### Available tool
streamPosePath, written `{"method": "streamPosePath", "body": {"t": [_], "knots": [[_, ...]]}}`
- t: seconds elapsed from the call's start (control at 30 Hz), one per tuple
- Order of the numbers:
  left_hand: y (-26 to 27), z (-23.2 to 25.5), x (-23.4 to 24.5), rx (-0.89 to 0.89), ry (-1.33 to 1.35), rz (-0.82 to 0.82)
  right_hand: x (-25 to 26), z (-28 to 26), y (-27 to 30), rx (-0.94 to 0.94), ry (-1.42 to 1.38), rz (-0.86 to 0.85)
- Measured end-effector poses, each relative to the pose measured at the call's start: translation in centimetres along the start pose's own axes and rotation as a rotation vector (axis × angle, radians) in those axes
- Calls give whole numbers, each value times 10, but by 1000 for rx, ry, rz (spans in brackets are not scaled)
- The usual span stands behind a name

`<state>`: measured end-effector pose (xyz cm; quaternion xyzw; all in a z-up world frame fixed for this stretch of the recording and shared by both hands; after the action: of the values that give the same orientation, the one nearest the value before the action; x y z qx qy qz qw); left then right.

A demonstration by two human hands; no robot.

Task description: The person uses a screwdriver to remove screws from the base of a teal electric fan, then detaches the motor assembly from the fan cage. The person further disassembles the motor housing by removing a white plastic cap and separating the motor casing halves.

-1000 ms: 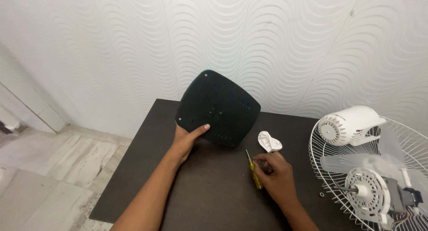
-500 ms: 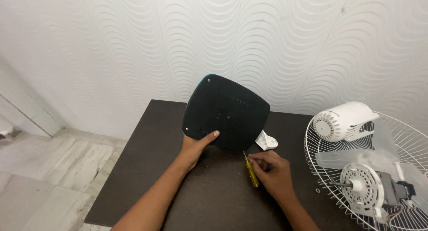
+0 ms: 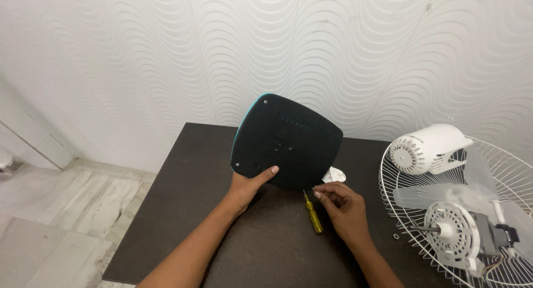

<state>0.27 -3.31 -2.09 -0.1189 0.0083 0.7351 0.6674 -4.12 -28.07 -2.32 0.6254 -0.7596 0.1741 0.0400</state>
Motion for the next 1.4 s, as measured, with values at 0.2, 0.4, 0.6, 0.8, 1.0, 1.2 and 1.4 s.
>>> {"method": "streamPosePath", "body": {"t": [0.2,0.4,0.6,0.8,1.0,1.2,1.4], "knots": [[2,-2,-3,-70,38,-11,1,-3,0,-9,3,3],[5,3,-4,-75,-49,-10,1,-6,1,-13,60,14],[9,7,-6,-163,-50,-27,1,-4,1,8,133,7],[8,3,-5,-154,-94,-50,-3,-1,2,167,82,12],[7,1,-5,-139,-153,-47,-3,-5,4,263,190,19],[8,2,-5,-147,-149,-44,-2,-7,7,341,197,44],[8,4,-4,-180,-145,-52,-5,-14,7,436,310,66]]}}
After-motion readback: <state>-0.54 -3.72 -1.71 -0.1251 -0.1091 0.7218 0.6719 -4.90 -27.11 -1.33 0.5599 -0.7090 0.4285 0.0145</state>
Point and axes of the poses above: each hand's wrist, its own y-axis away from the middle knuckle, its own x-axis out of the back of the hand, z = x × y, the point moved 1 cm from there along -y, towards the middle knuckle, and after that the axes turned 7 degrees about z, right-handed, at the moved point
